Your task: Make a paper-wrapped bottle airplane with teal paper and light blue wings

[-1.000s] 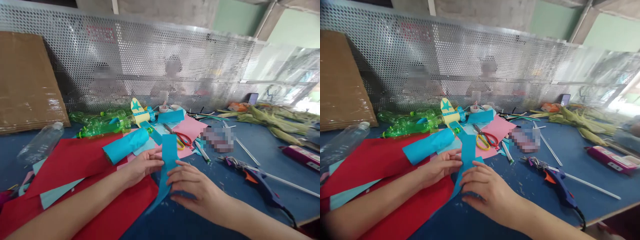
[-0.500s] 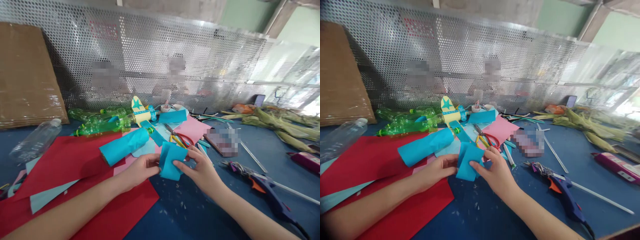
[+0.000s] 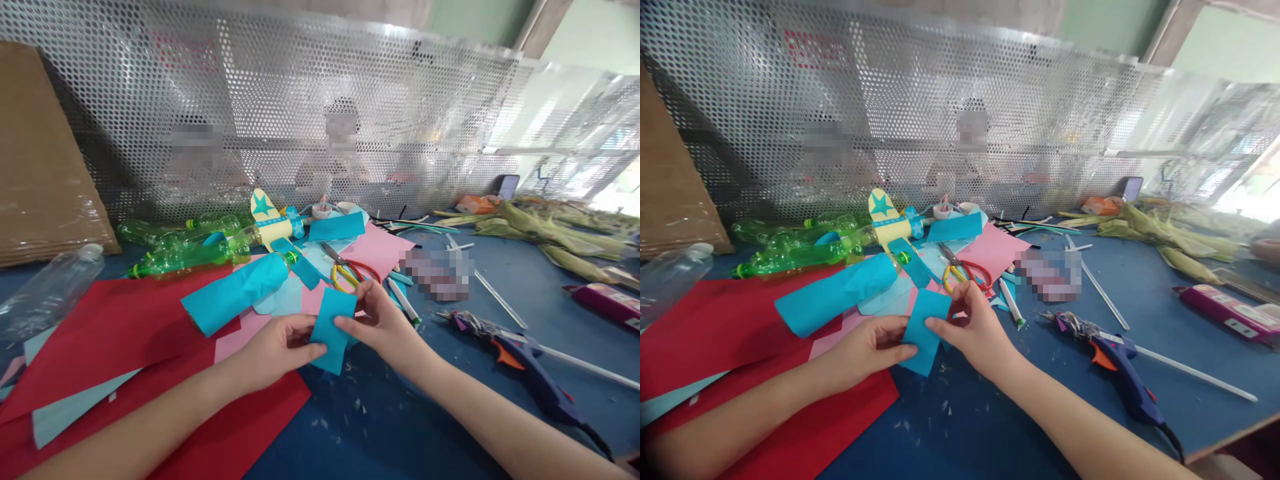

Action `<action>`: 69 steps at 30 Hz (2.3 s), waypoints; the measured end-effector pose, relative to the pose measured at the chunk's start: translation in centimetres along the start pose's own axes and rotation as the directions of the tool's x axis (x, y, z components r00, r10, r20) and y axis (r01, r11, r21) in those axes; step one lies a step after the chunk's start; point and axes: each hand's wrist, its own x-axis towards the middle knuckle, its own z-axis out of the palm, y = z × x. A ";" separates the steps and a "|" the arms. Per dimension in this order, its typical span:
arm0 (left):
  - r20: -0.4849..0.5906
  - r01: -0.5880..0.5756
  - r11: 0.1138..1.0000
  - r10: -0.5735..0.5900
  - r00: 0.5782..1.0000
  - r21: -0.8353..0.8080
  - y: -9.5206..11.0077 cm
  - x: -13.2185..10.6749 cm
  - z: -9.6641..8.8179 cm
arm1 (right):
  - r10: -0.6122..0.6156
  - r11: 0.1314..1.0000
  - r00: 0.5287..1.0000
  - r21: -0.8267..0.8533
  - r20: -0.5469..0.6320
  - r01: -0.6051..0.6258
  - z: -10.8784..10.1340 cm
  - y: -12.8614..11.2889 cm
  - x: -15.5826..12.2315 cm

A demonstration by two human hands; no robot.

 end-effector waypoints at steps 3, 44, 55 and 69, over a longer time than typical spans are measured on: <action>-0.002 -0.001 1.000 0.001 1.000 0.019 0.1 0.1 0.0 | 0.087 0.991 0.996 0.104 0.009 -0.087 -0.1 -0.5 0.1; -0.259 0.139 0.987 -0.114 0.959 0.079 -0.2 0.4 -0.3 | 0.154 0.986 0.981 -0.046 -0.118 -0.160 -2.3 -1.6 -0.1; -0.180 0.110 0.979 -0.079 0.981 0.174 0.0 0.4 -0.2 | 0.057 0.995 0.995 -0.072 -0.085 -0.063 -2.1 -1.1 -0.4; -0.197 0.130 0.983 -0.103 0.975 0.133 -0.3 0.5 -0.5 | 0.040 0.999 0.995 -0.020 -0.087 -0.042 -2.0 -0.9 -0.1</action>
